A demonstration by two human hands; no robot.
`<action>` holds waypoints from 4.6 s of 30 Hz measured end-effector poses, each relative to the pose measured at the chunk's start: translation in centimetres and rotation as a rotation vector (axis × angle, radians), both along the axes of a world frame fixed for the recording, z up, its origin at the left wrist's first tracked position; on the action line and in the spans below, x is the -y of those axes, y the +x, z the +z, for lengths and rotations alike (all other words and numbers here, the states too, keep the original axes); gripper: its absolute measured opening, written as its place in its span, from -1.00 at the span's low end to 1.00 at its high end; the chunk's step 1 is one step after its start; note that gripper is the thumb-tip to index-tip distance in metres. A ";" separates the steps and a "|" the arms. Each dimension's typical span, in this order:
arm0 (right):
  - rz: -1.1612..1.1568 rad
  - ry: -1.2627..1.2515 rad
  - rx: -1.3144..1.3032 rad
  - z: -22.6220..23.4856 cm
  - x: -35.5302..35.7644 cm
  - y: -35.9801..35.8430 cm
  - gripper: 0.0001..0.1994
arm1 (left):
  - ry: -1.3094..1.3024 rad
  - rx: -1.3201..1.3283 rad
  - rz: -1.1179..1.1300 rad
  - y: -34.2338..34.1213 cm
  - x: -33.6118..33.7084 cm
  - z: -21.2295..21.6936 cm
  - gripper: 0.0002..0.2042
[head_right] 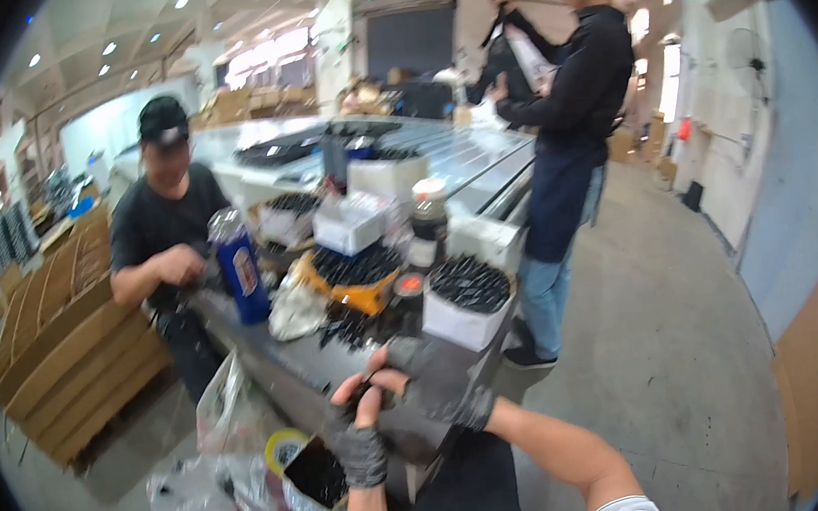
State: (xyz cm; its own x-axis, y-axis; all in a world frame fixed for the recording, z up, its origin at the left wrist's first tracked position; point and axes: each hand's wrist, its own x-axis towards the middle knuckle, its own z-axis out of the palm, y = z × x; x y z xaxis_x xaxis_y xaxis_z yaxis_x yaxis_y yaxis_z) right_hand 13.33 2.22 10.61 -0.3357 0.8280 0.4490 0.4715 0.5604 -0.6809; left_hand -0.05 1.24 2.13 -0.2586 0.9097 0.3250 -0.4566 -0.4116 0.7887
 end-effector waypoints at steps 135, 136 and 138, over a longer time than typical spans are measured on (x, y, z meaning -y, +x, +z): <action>-0.057 0.163 0.350 -5.2 -9.6 5.0 -0.78 | 0.185 -1.483 0.101 -5.0 -15.3 2.8 -0.75; -0.067 0.050 0.452 -4.7 -9.5 4.4 -0.76 | 0.177 -1.478 0.089 -4.4 -15.1 2.9 -0.73; -0.092 -0.069 0.568 -4.2 -9.5 3.4 -0.74 | 0.218 -1.470 0.097 -3.8 -15.5 2.2 -0.72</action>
